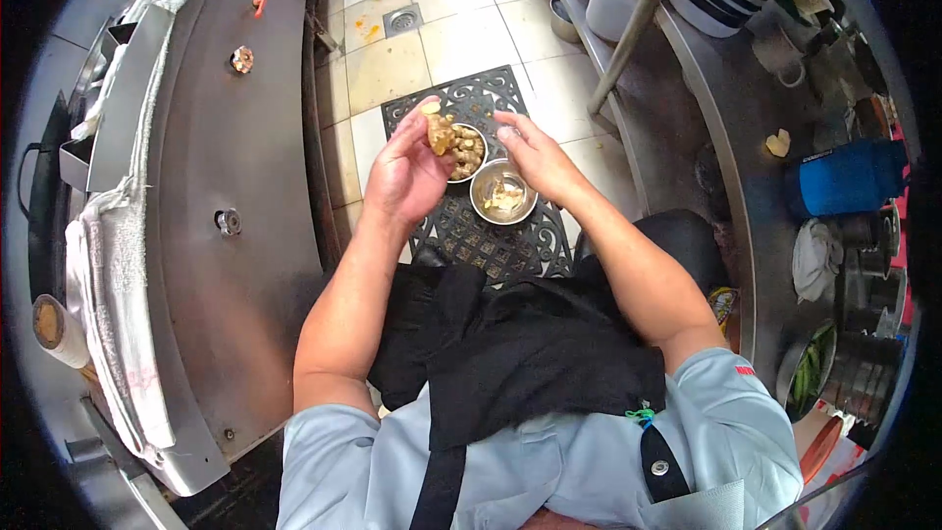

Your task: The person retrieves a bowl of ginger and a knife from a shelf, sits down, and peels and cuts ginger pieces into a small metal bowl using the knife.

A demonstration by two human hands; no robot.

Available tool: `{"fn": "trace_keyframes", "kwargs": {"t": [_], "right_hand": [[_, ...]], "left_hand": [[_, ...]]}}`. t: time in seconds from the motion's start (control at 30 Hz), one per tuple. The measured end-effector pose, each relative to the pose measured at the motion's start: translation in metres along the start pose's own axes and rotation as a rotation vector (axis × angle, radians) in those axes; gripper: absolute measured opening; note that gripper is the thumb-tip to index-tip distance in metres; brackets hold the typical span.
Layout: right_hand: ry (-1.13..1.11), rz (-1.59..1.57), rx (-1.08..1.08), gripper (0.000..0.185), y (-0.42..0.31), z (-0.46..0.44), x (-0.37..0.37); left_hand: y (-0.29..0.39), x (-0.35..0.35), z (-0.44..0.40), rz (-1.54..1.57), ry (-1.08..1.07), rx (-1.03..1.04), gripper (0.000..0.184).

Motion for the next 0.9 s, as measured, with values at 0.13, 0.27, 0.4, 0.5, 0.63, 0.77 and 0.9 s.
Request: {"fn": "trace_keyframes", "kwargs": {"t": [0.13,0.27,0.4,0.5,0.63,0.77,0.9], "right_hand": [[-0.077,-0.114,-0.028,0.045,-0.064,0.022,-0.009],[-0.069,-0.114,-0.111,0.043,-0.074,0.030,0.001],[-0.046,-0.040,-0.173,0.043,-0.078,0.033,0.001],[-0.036,0.006,-0.185,0.042,-0.078,0.033,0.001],[-0.024,0.079,-0.216,0.041,-0.082,0.034,0.002],[-0.078,0.084,-0.190,0.037,-0.082,0.032,0.002],[-0.105,0.101,-0.194,0.037,-0.082,0.032,0.000]], "left_hand": [[-0.009,0.002,0.000,0.049,0.004,0.012,0.043],[-0.013,0.004,0.001,0.042,-0.022,0.048,0.047],[-0.017,0.007,0.005,-0.033,-0.024,0.039,0.048],[-0.018,0.003,0.003,-0.015,-0.025,0.011,0.048],[-0.020,0.009,0.006,0.035,0.060,-0.024,0.043],[-0.019,0.004,0.006,0.052,0.101,-0.010,0.043],[-0.020,-0.002,0.004,0.034,0.112,-0.044,0.039]]}}
Point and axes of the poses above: each hand's wrist, its own z-axis away from the middle knuckle, its own x-axis out of the palm, y = z × x, the point moved 5 cm from there along -z, towards the middle knuckle, and after that the axes turned 9 degrees about y, right-handed, at the moved point
